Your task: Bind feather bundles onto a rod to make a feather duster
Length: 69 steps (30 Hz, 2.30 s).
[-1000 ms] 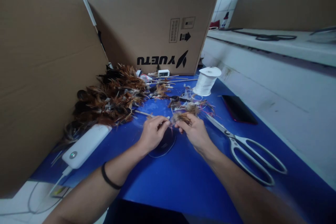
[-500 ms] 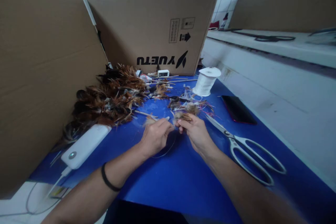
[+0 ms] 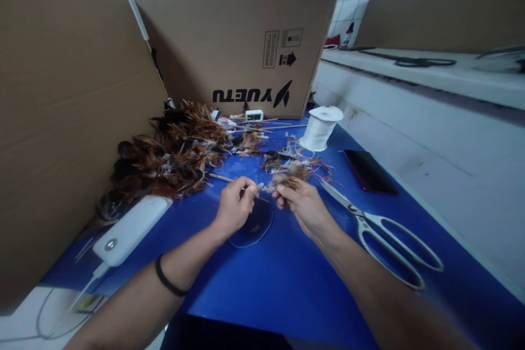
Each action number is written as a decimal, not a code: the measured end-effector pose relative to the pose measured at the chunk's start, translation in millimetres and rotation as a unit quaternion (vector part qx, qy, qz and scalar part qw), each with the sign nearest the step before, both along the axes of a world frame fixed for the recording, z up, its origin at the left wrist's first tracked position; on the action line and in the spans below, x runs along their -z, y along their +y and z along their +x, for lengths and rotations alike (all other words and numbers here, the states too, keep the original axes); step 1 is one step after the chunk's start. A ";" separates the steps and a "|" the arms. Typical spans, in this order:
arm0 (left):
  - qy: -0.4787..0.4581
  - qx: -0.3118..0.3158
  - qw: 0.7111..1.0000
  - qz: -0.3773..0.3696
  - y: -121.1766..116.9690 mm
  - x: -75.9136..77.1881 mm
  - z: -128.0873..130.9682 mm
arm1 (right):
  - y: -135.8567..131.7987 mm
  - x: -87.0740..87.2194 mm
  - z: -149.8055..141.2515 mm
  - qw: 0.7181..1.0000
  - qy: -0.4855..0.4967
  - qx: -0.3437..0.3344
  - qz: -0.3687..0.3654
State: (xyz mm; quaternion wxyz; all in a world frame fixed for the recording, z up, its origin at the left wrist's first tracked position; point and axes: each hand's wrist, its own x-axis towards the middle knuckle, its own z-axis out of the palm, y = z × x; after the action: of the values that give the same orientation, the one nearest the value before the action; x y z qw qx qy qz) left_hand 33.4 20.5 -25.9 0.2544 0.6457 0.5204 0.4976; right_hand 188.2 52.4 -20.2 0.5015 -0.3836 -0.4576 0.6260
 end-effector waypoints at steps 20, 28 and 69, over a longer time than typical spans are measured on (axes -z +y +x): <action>0.172 0.016 0.973 0.151 0.8 5.4 -1.5 | -3.6 4.4 -4.7 0.999 -0.036 -0.025 -0.003; 0.206 0.023 0.965 0.160 0.7 2.2 -2.6 | -3.8 4.5 -4.5 0.999 -0.023 -0.033 -0.014; 0.015 0.124 0.992 0.027 -6.3 -4.7 2.5 | -0.3 -2.0 2.4 1.000 0.018 0.013 -0.022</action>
State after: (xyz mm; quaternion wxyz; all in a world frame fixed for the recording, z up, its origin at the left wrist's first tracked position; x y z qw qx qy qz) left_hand 35.9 14.2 -21.2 0.2890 0.7192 0.4265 0.4663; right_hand 190.6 52.0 -18.2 0.5096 -0.3892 -0.4297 0.6357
